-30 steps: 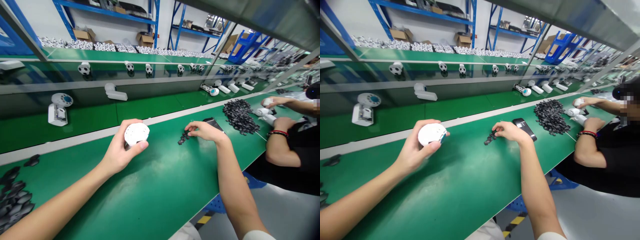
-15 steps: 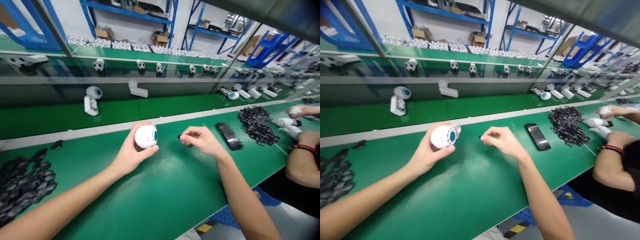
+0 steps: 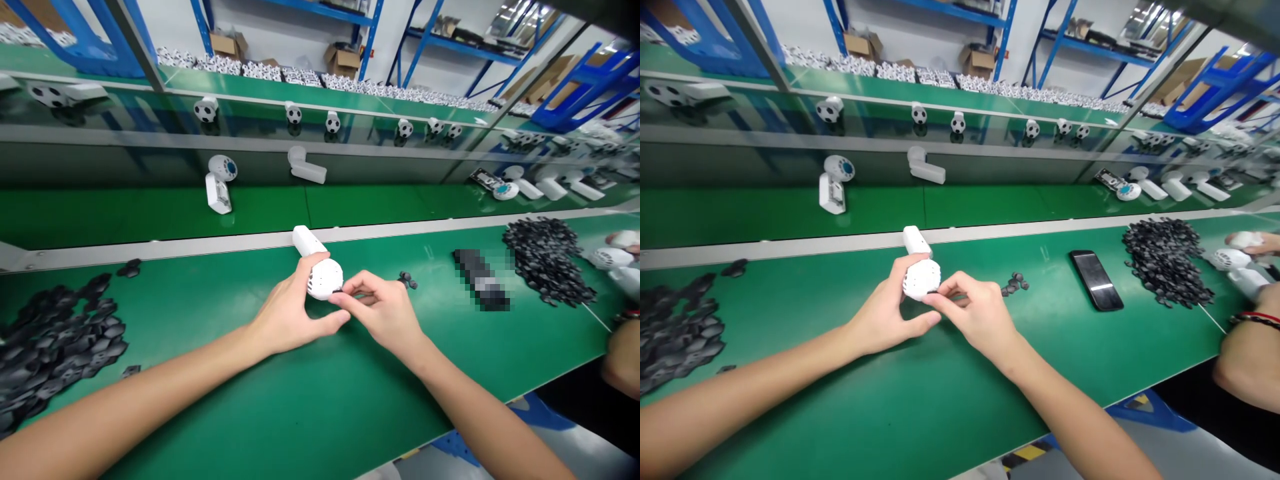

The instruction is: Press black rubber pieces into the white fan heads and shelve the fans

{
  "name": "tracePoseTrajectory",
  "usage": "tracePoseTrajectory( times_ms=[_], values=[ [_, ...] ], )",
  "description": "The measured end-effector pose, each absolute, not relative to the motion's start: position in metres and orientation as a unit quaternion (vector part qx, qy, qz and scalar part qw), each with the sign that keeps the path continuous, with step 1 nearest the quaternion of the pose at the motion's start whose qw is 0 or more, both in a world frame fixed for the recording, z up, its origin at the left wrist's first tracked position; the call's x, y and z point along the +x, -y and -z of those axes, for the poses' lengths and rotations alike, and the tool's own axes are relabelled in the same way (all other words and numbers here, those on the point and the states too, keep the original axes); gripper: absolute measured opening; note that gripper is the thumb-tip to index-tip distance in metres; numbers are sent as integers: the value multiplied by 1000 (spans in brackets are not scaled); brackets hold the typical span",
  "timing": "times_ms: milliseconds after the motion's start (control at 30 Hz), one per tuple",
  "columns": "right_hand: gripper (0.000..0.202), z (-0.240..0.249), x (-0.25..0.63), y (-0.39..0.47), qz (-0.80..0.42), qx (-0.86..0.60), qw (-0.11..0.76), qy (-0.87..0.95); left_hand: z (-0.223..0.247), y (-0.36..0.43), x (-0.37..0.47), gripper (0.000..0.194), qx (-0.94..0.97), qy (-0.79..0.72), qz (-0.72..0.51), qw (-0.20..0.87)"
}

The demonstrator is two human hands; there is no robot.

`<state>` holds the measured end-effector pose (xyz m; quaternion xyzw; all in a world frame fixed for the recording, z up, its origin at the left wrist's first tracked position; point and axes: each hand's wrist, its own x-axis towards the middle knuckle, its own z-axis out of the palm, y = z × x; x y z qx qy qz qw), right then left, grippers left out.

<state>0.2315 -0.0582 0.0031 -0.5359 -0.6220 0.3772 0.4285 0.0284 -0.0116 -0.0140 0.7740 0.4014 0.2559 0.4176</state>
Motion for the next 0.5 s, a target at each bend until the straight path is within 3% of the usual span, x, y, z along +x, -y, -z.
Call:
tracePoseTrajectory(
  times_ms=[200, 333, 433, 500],
  values=[
    [37, 0, 226, 59, -350, -540, 456, 615, 13, 12, 31, 77, 766, -429, -264, 400],
    [36, 2, 226, 55, -392, -532, 454, 598, 15, 13, 29, 78, 772, -424, -272, 388],
    [49, 1, 229, 52, -413, -517, 438, 609, 16, 11, 29, 79, 769, -410, -275, 406],
    [44, -4, 239, 50, -428, -499, 409, 633, 16, 6, 29, 75, 772, -400, -266, 415]
  ],
)
